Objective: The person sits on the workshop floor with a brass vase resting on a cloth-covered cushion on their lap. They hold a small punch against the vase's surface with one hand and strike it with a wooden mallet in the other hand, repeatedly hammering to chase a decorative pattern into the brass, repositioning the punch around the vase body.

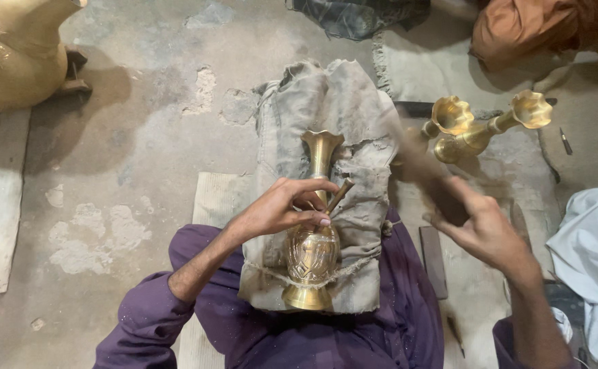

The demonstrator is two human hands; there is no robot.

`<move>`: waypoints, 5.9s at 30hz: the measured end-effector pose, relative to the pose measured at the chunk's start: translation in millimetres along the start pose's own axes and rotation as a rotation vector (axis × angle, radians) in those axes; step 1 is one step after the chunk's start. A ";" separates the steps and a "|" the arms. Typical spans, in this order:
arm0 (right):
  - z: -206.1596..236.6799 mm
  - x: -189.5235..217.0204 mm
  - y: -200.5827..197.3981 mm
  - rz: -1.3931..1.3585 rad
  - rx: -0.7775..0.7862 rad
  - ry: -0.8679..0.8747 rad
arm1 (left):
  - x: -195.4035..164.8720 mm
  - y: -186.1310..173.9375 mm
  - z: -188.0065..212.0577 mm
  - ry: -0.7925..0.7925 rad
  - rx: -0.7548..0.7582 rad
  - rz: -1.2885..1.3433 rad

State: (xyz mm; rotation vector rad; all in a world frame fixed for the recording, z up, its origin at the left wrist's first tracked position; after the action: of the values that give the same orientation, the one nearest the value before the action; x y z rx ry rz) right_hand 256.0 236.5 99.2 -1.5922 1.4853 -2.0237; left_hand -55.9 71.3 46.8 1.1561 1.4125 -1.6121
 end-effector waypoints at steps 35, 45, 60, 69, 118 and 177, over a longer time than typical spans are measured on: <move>7.2 18.8 -8.4 -0.109 -0.107 -0.045 | 0.2 1.1 4.0 -0.021 -0.002 0.027; 12.7 15.6 0.5 0.151 0.094 0.112 | 2.9 1.1 4.4 0.016 -0.032 -0.019; 9.1 15.7 -3.1 -0.103 -0.057 -0.015 | 2.0 0.9 6.6 -0.010 -0.020 0.034; 9.1 21.7 -8.5 -0.173 0.067 0.055 | 2.2 1.7 6.2 0.009 -0.013 0.037; 23.4 40.4 -12.3 0.150 0.015 0.309 | 14.7 4.1 5.4 -0.031 0.042 0.115; 25.2 54.9 -2.2 0.334 0.125 0.288 | 26.7 1.9 14.7 0.091 -0.044 0.059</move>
State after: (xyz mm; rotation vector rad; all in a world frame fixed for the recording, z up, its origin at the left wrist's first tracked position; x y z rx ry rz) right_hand 254.4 187.4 134.4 -0.9595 1.5549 -2.1576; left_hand -66.4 58.1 21.4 1.2477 1.4504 -1.4965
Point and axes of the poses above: each hand's wrist, its own z-axis away from the middle knuckle, its own y-axis out of the palm, x = y × z, the point moved 1 cm from there along -z, towards the middle knuckle, and after that the axes turned 11 degrees about -z, right-handed, at the moved point
